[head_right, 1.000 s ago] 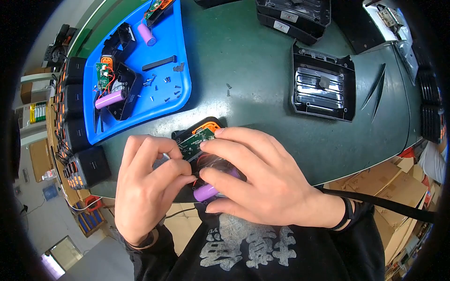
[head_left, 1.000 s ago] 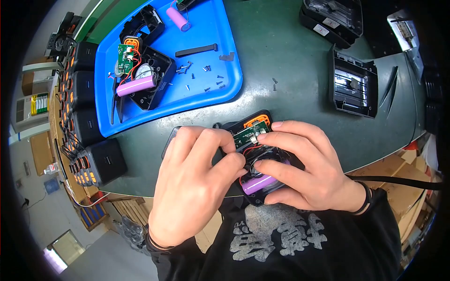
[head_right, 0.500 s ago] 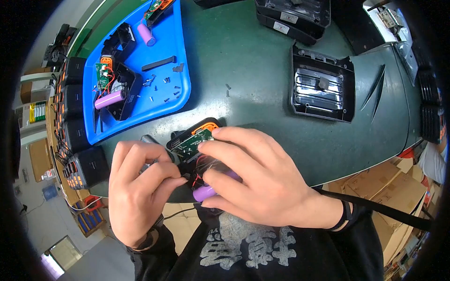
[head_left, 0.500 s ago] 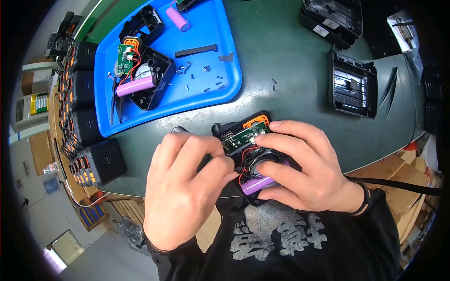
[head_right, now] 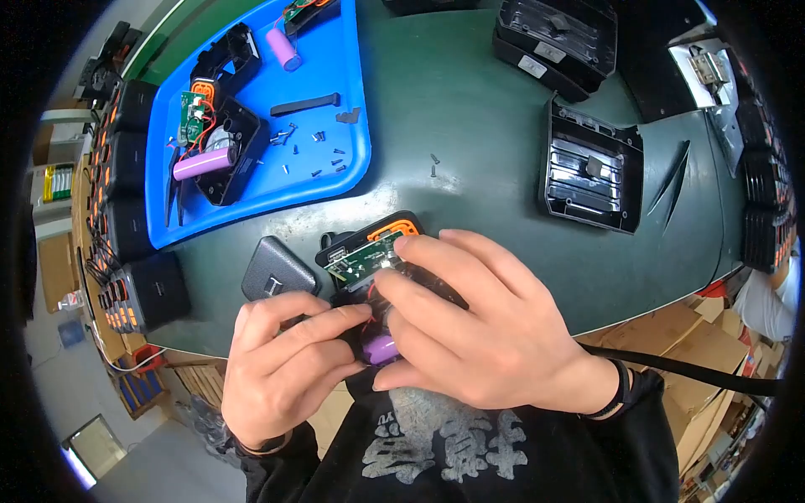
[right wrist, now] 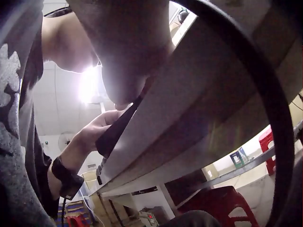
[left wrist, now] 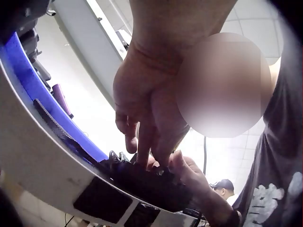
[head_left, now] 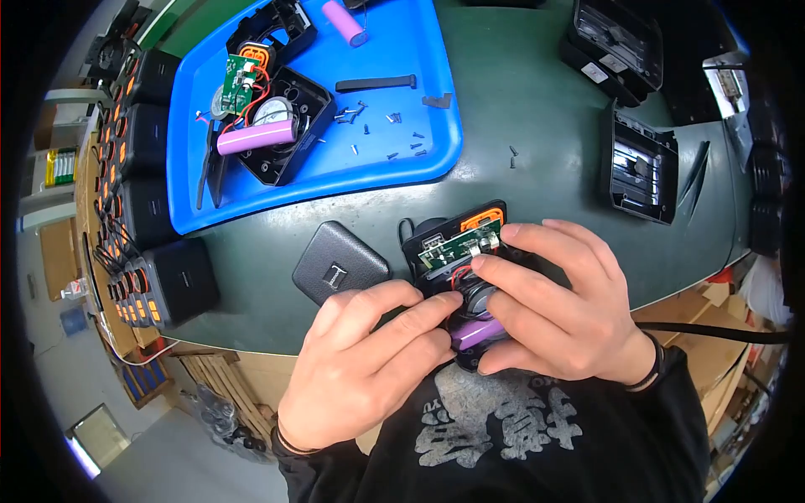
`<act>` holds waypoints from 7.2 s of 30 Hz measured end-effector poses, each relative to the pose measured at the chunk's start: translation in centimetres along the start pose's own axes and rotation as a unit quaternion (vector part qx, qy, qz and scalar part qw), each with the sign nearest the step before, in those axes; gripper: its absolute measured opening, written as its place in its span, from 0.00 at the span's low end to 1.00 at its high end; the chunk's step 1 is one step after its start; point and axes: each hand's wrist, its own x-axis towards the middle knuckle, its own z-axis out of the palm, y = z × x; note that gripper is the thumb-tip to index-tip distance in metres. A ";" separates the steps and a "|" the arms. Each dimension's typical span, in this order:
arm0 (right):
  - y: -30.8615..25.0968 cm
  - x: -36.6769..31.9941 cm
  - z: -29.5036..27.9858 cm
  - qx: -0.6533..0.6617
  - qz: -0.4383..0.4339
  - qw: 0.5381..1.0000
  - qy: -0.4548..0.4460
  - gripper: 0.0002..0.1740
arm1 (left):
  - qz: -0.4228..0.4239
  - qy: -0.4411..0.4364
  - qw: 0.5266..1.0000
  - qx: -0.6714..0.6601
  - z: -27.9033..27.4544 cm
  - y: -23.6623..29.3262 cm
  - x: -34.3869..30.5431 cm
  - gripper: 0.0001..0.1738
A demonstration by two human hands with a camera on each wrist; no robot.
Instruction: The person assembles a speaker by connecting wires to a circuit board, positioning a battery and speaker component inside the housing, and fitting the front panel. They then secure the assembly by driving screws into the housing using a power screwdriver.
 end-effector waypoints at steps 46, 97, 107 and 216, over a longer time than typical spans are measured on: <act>-0.3 1.5 0.3 0.093 0.064 0.991 -0.072 0.21 | 0.088 0.048 0.994 0.040 1.9 -1.8 -1.5 0.04; -1.3 5.1 -1.3 0.046 0.161 0.971 -0.171 0.12 | 0.128 0.057 0.990 0.028 2.1 -3.2 -1.5 0.07; -1.7 5.2 -1.5 0.018 0.155 0.970 -0.184 0.10 | -0.077 0.144 0.978 -0.130 0.6 -2.0 -0.9 0.12; -1.5 1.8 -1.8 0.078 0.081 0.986 -0.127 0.24 | -0.268 0.074 0.956 -0.096 3.2 2.5 1.9 0.10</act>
